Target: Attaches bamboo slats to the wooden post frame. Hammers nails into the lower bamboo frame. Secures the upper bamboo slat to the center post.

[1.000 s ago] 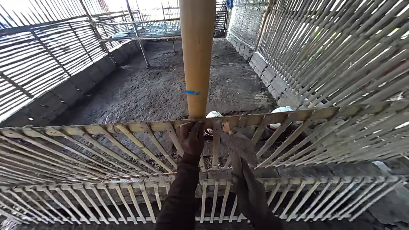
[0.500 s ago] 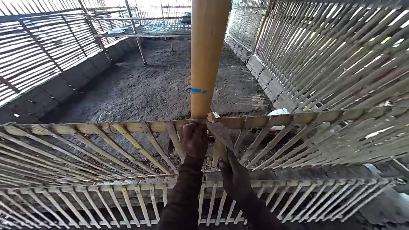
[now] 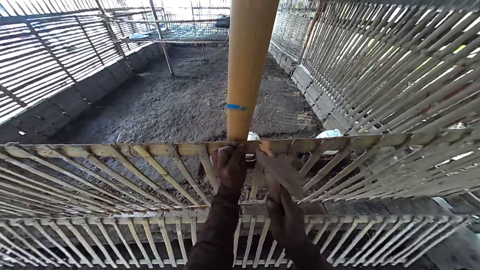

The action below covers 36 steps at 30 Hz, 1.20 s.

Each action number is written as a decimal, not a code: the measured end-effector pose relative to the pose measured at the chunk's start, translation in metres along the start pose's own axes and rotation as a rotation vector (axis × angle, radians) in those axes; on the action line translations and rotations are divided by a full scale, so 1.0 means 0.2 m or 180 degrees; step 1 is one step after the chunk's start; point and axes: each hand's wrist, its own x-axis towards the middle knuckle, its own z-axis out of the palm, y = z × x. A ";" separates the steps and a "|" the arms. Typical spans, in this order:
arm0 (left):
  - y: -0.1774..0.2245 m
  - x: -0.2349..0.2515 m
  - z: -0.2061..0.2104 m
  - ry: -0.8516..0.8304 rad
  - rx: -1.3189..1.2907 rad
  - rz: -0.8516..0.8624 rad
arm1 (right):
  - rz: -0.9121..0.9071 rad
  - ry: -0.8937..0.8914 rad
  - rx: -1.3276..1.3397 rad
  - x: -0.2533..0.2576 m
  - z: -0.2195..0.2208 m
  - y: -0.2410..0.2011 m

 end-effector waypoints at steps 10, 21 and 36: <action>-0.01 -0.01 0.01 0.0084 -0.0085 0.0082 | -0.0007 0.0029 0.0059 0.04 0.06 0.08; -0.02 -0.02 0.01 0.0150 -0.0066 0.0158 | -0.0139 -0.0038 -0.0027 0.03 0.10 0.08; -0.03 -0.01 0.01 0.0109 -0.0086 0.0105 | -0.0213 0.0331 -0.0043 -0.04 0.07 0.10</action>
